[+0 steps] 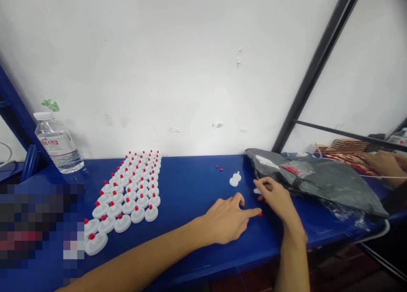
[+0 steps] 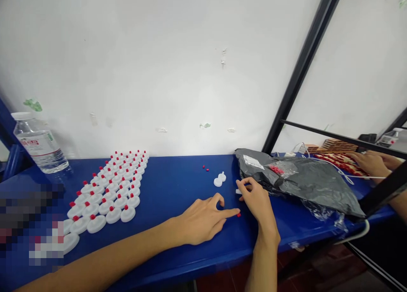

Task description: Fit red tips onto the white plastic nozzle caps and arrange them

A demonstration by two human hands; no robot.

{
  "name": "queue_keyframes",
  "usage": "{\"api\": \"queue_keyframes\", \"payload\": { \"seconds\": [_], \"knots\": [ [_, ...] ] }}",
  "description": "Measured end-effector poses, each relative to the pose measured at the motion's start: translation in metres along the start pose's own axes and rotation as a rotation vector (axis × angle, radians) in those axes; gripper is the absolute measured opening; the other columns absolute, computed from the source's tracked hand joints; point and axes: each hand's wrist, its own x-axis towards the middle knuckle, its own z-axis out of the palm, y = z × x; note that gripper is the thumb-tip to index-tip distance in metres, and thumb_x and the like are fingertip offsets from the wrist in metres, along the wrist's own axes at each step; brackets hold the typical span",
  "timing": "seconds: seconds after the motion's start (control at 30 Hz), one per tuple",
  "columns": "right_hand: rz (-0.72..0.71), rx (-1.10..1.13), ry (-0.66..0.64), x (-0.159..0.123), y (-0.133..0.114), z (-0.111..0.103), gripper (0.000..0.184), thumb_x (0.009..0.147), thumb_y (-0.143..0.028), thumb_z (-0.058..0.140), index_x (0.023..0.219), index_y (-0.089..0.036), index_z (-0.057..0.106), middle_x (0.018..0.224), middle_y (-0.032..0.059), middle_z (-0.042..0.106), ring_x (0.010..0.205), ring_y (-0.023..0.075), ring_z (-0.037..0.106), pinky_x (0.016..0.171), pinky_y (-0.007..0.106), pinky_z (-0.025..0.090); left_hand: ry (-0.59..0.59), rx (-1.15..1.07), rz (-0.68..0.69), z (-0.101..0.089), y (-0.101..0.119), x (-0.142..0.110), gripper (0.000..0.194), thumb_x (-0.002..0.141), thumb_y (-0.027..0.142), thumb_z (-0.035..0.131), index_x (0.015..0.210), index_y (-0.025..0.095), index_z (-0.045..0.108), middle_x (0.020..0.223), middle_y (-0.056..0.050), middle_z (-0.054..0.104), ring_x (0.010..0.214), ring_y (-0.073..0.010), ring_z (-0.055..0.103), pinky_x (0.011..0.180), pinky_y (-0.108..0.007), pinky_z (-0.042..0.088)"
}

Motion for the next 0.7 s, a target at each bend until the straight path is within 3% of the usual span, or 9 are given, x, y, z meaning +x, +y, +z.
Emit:
{"api": "queue_keyframes", "payload": {
  "seconds": [0.1, 0.27, 0.5, 0.6, 0.7],
  "knots": [
    [0.063, -0.037, -0.04, 0.001, 0.002, 0.0, 0.03, 0.089, -0.054, 0.057, 0.086, -0.025, 0.064, 0.047, -0.0021, 0.065, 0.052, 0.0232, 0.071, 0.057, 0.029, 0.048, -0.03, 0.027, 0.03, -0.001, 0.001, 0.005, 0.052, 0.102, 0.032, 0.041, 0.153, 0.042, 0.039, 0.122, -0.008, 0.051, 0.082, -0.0195, 0.065, 0.066, -0.031, 0.051],
    [0.07, -0.024, -0.04, 0.001, 0.001, -0.001, 0.028, 0.089, -0.051, 0.056, 0.086, -0.024, 0.064, 0.05, -0.0014, 0.067, 0.051, 0.0217, 0.07, 0.055, 0.028, 0.05, -0.079, 0.011, 0.116, -0.003, 0.001, 0.009, 0.051, 0.102, 0.027, 0.042, 0.15, 0.042, 0.045, 0.125, -0.008, 0.05, 0.092, -0.0193, 0.066, 0.066, -0.028, 0.047],
    [0.047, 0.007, -0.024, -0.001, -0.002, -0.001, 0.031, 0.087, -0.054, 0.058, 0.086, -0.023, 0.064, 0.059, 0.0003, 0.071, 0.056, 0.0216, 0.071, 0.055, 0.028, 0.052, 0.055, -0.08, 0.071, 0.001, -0.001, 0.004, 0.032, 0.103, 0.035, 0.048, 0.128, 0.033, 0.067, 0.121, -0.003, 0.06, 0.082, -0.0153, 0.067, 0.066, -0.028, 0.047],
    [-0.015, 0.08, -0.01, -0.001, -0.003, 0.0, 0.042, 0.09, -0.063, 0.051, 0.088, -0.023, 0.066, 0.077, 0.0046, 0.075, 0.071, 0.0234, 0.074, 0.058, 0.029, 0.054, 0.088, -0.139, 0.044, 0.006, -0.004, 0.002, 0.025, 0.102, 0.035, 0.053, 0.113, 0.027, 0.074, 0.117, 0.001, 0.066, 0.078, -0.0137, 0.067, 0.065, -0.027, 0.046],
    [-0.07, 0.147, 0.011, -0.001, -0.004, 0.001, 0.055, 0.094, -0.069, 0.04, 0.086, -0.021, 0.068, 0.078, 0.0068, 0.072, 0.074, 0.0242, 0.072, 0.061, 0.031, 0.054, 0.123, -0.179, 0.014, 0.01, -0.008, 0.0, 0.023, 0.102, 0.032, 0.054, 0.109, 0.025, 0.075, 0.11, 0.001, 0.07, 0.084, -0.0149, 0.069, 0.068, -0.026, 0.047]
  ]
}}
